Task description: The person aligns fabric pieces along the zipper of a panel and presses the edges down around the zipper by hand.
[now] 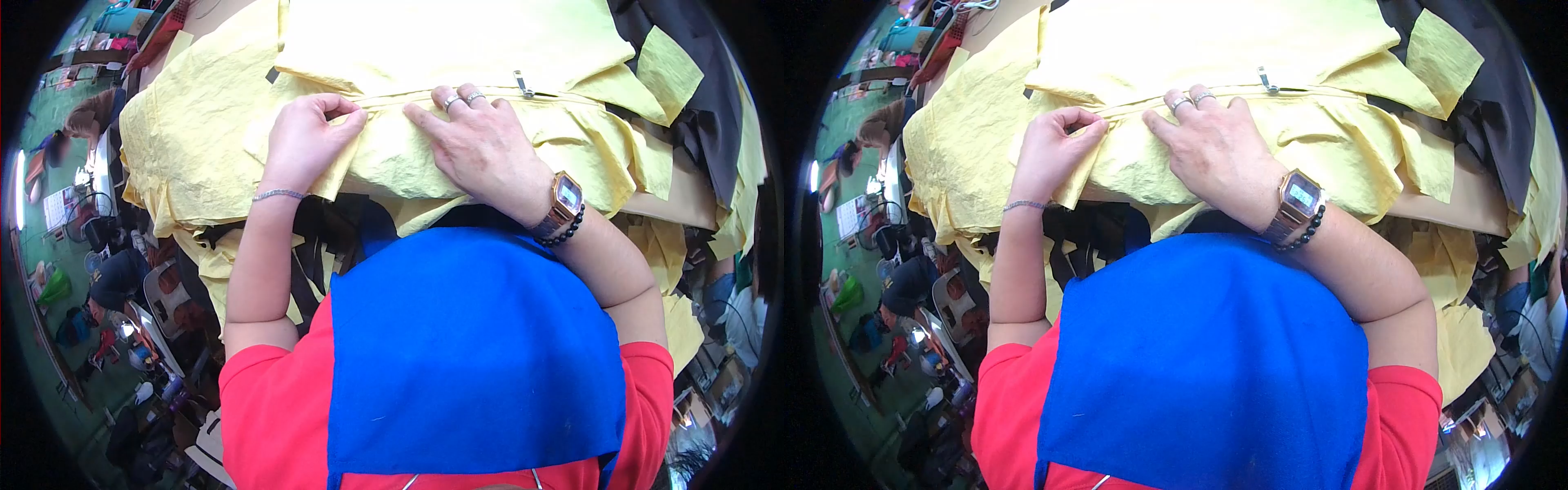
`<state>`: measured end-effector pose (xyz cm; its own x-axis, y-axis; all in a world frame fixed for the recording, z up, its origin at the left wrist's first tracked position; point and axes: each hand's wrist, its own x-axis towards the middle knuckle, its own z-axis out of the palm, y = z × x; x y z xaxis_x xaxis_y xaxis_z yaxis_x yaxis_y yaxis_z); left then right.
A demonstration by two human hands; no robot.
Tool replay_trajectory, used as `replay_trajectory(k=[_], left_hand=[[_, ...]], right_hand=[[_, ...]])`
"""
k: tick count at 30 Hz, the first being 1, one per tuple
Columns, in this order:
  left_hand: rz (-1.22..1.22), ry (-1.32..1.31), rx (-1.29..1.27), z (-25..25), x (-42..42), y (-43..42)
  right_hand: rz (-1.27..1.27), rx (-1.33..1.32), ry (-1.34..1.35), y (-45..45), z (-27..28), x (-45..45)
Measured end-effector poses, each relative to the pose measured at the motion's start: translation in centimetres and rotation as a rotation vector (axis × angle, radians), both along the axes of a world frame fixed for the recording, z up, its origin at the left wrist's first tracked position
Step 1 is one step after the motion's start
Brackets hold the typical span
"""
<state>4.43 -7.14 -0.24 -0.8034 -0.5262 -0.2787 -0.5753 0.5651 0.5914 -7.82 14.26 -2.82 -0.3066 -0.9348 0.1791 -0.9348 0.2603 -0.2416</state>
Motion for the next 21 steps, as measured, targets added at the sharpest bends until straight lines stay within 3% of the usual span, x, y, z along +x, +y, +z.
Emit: replay_trajectory(k=[21], left_hand=[[0.015,-0.101,0.101,0.2,-1.4,-0.3]], right_hand=[[0.012,0.003,0.016,-0.4,0.5,-0.3]])
